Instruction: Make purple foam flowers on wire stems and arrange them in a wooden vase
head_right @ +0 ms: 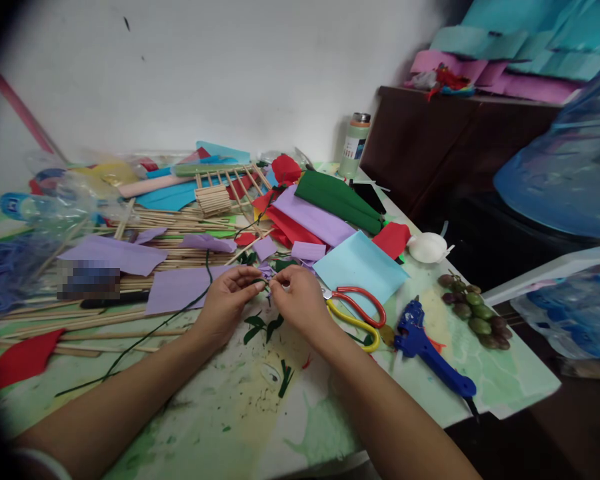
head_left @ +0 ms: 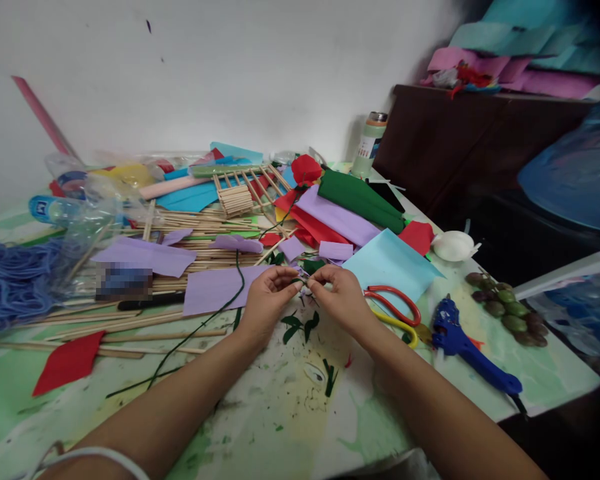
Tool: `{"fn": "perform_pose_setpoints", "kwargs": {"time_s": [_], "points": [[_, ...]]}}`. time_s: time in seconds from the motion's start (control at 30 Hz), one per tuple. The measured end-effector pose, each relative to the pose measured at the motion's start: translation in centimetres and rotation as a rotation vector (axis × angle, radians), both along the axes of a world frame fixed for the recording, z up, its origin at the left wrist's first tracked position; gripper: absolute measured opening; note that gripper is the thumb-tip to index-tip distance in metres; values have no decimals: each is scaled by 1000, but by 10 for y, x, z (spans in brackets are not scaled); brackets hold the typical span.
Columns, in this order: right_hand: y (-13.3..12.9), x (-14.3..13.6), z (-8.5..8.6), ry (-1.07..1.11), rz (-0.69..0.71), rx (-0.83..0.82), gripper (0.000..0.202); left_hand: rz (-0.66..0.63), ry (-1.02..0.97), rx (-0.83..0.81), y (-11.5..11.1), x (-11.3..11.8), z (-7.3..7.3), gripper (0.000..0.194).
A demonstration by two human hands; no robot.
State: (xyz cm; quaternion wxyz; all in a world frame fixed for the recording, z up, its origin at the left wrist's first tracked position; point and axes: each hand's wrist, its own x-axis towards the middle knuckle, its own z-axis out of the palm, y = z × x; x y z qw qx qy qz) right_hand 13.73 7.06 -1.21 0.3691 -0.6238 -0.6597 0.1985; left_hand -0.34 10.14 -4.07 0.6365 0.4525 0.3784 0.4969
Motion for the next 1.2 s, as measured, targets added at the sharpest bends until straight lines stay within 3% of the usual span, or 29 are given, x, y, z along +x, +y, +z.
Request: {"fn": "perform_pose_setpoints", "kwargs": {"time_s": [1.2], "points": [[-1,-1,3,-12,-44,-40,10,8,20,16,-1,1,1,27]]}}
